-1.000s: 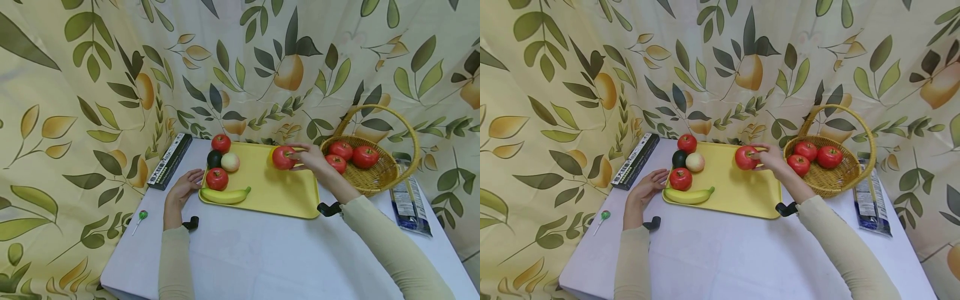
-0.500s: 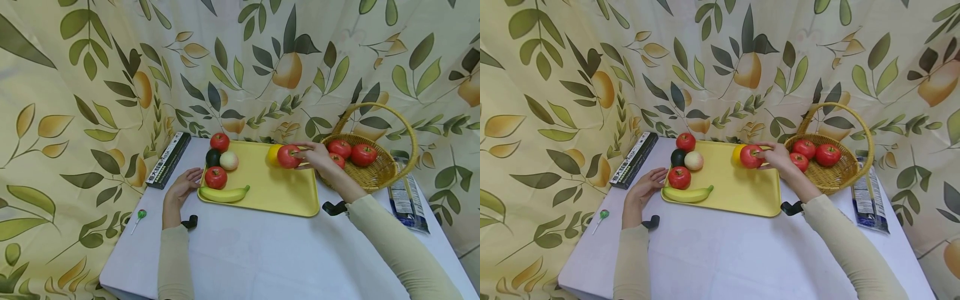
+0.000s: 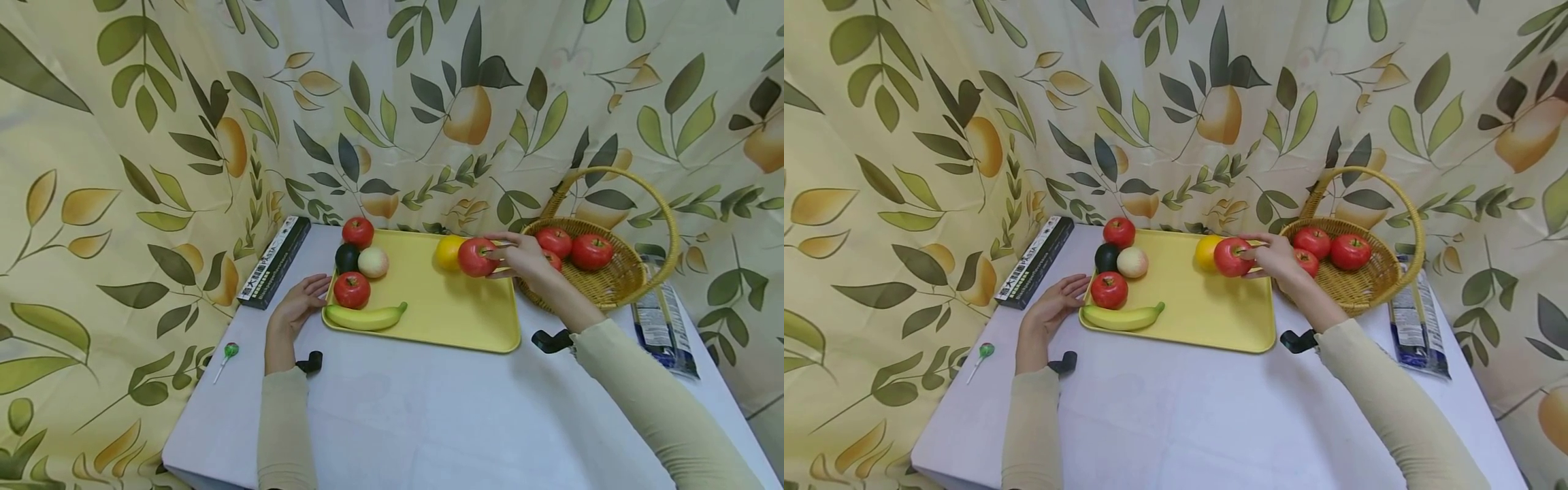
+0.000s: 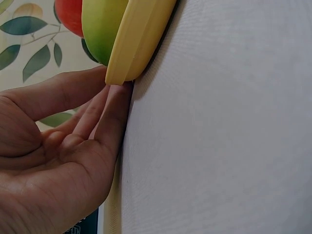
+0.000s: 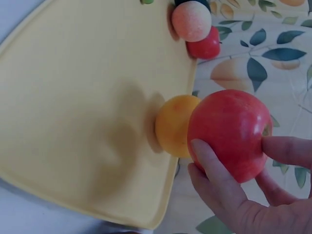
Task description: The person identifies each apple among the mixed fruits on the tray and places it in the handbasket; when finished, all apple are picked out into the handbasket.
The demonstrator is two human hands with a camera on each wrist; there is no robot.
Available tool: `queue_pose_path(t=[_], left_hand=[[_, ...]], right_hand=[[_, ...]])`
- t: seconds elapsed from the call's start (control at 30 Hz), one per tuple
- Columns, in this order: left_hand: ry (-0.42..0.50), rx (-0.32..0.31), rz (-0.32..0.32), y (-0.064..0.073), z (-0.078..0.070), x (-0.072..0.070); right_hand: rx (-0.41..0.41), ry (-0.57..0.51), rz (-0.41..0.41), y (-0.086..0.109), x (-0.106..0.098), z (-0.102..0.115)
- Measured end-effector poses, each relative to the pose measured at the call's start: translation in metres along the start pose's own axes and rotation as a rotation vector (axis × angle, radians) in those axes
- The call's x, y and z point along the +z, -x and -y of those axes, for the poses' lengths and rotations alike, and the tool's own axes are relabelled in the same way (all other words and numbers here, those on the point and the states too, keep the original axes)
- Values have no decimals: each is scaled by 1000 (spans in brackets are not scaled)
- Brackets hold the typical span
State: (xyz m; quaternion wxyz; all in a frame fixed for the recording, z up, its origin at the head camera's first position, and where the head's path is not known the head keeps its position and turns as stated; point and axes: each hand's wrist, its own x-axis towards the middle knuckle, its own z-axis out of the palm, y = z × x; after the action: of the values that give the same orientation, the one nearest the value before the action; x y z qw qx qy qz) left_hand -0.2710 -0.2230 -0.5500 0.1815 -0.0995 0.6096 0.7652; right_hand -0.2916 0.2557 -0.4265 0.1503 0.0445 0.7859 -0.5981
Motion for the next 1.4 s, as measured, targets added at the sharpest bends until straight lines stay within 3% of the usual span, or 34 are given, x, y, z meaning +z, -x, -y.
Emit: queue_pose_path(t=[0.37,0.77,1.13,1.4], left_hand=[[-16,0,0,1,-1,-1],[-27,-1,0,2,-1,-1],[-18,-19,-28,1,1,0],[-27,-4,-5,1,0,1]], right_hand=[[-4,46,-32,3,-10,-2],[0,-18,-28,12,-23,-3],[9,11,-56,19,-32,-5],[19,25,-66,26,-44,-7]])
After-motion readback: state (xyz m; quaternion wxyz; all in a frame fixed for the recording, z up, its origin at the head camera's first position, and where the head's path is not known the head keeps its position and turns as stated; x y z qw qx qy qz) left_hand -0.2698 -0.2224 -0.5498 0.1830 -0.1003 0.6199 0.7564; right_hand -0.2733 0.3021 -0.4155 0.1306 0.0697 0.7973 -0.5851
